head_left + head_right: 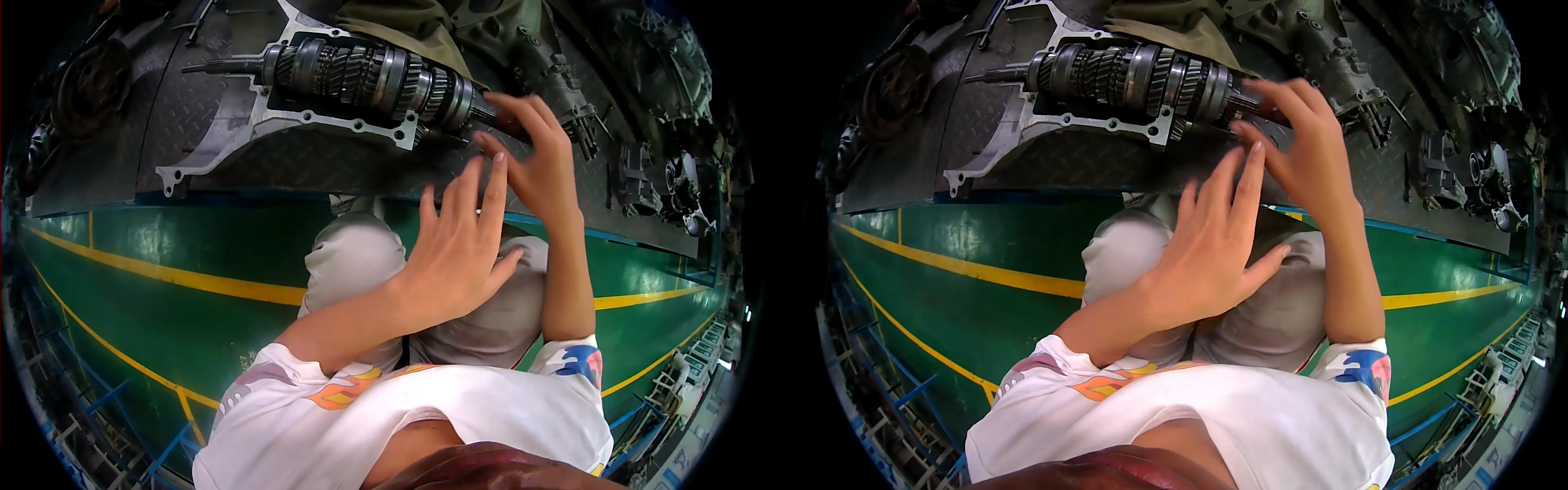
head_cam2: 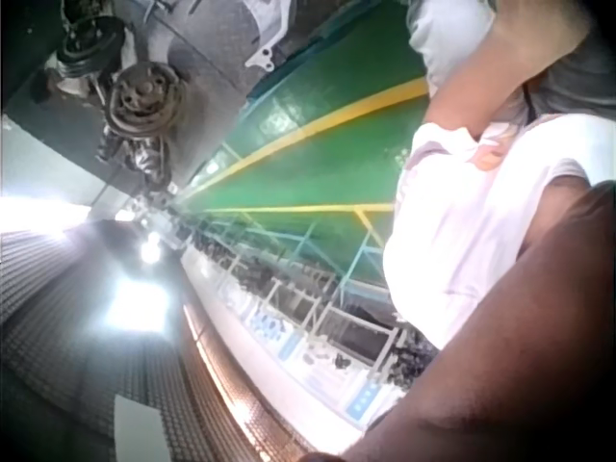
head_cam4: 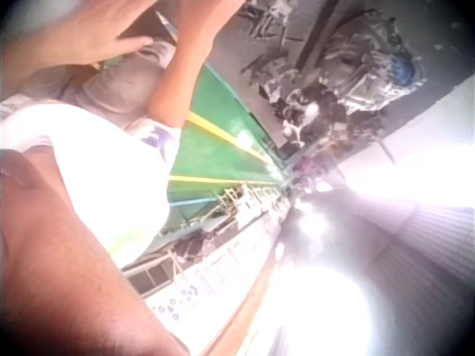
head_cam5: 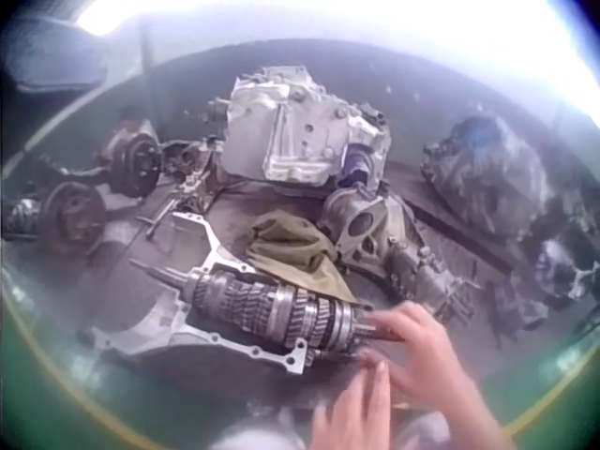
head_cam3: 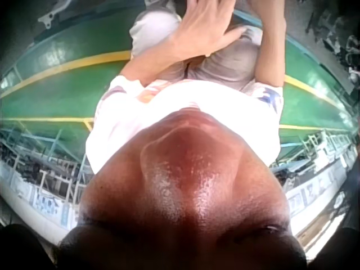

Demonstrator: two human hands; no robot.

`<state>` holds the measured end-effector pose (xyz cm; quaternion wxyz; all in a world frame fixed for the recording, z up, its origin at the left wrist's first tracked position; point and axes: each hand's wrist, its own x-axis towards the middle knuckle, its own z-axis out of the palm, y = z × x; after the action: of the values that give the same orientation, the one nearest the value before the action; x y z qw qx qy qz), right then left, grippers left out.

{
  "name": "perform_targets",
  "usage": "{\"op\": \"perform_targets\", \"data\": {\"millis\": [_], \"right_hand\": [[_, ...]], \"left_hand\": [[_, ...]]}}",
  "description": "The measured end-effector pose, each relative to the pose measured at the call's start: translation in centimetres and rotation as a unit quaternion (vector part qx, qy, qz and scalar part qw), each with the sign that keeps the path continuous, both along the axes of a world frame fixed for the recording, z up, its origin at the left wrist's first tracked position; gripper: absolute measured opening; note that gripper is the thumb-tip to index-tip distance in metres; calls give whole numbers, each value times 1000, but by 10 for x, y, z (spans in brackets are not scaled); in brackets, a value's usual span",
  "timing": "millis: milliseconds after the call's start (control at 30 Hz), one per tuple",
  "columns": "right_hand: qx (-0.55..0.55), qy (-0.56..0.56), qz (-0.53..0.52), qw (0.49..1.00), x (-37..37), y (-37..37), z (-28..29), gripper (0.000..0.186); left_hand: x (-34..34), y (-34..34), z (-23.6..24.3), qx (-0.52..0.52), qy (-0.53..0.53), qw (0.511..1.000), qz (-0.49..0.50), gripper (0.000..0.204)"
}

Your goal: The person wipes a gear shaft assembly with a cloth, picks up and turns a metal housing part, and then fits and rotates gear components on the shaft assembly by hand.

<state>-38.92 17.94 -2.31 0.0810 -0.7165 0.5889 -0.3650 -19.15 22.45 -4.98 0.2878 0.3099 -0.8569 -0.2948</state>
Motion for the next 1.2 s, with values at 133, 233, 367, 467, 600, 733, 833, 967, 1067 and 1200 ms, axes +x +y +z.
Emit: {"op": "perform_targets", "data": {"millis": [133, 233, 367, 467, 600, 733, 833, 967, 1067, 1200], "right_hand": [[-61, 111, -31, 991, -1, -29, -6, 58], [33, 8, 23, 999, -2, -29, -8, 67], [43, -42, 35, 998, 11, -25, -6, 74], [18, -13, 13, 1000, 21, -24, -7, 75], [-8, -5, -16, 1000, 24, -25, -16, 78], [-49, -15, -19, 999, 25, -24, -27, 78], [-65, -33, -30, 997, 22, -25, -34, 79], [-87, -51, -32, 994, 23, -24, -43, 78], [-94, -52, -29, 994, 21, -24, -43, 77], [-68, -47, -27, 996, 17, -24, -34, 77]], "left_hand": [[6, 0, 4, -4, -27, 1000, -16, 117], [11, 0, 4, -6, -56, 998, -35, 118], [12, 2, 2, -3, -33, 998, -48, 121], [11, 2, 2, -5, -19, 998, -53, 123], [13, 0, 3, 6, -10, 999, -48, 124], [13, 1, 0, 11, -3, 998, -56, 125], [12, 0, -1, 36, 5, 997, -66, 127], [10, 0, -5, 41, -7, 996, -78, 130], [11, 0, -4, 37, -19, 996, -84, 130], [14, -2, 1, 10, -23, 996, -84, 129]]}}
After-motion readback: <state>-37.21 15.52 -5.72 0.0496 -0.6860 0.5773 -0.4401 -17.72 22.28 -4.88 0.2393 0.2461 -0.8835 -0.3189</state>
